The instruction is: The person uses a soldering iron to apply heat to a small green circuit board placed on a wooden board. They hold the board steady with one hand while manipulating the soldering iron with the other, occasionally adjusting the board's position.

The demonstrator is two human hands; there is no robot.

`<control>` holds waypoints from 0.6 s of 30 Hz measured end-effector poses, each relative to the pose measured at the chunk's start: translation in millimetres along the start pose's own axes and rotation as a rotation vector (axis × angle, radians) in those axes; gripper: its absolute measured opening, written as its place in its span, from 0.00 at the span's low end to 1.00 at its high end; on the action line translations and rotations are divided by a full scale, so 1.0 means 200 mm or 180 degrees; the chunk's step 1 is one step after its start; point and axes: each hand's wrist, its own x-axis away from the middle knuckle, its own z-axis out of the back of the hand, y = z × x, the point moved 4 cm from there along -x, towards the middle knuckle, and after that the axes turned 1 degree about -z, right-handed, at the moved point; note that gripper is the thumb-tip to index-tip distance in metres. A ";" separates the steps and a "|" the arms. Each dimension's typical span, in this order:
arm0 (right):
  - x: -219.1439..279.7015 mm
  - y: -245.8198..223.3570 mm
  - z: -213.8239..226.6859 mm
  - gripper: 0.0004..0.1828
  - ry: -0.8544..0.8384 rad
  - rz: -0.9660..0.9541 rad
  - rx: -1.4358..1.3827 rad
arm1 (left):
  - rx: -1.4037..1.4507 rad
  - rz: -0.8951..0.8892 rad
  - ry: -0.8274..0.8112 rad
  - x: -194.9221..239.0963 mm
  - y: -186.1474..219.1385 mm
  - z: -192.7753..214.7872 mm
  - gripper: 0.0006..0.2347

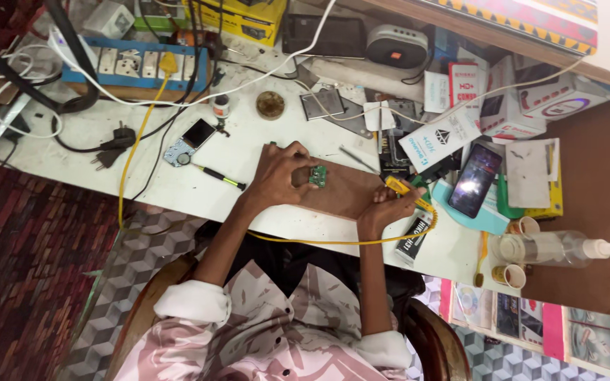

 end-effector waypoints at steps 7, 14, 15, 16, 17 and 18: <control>0.06 0.00 0.01 0.28 0.0158 0.0042 0.0662 | 0.0027 -0.0117 0.0138 0.00 0.02 0.01 0.21; 0.10 -0.03 -0.03 0.27 0.0148 0.0238 0.0707 | 0.0008 0.0028 -0.0053 0.00 0.02 0.00 0.21; 0.11 -0.03 -0.04 0.27 0.0198 0.0221 0.0848 | 0.0012 0.0008 -0.0036 0.00 0.02 0.01 0.21; 0.11 -0.03 -0.04 0.27 0.0247 0.0205 0.0990 | 0.0016 -0.0012 -0.0019 0.00 0.02 0.02 0.21; 0.12 -0.04 -0.03 0.27 0.0222 0.0261 0.0998 | 0.0043 -0.0039 -0.0022 0.00 0.03 0.01 0.22; 0.12 -0.05 -0.03 0.26 0.0197 0.0316 0.1006 | 0.0029 -0.0032 -0.0026 0.00 0.03 0.00 0.21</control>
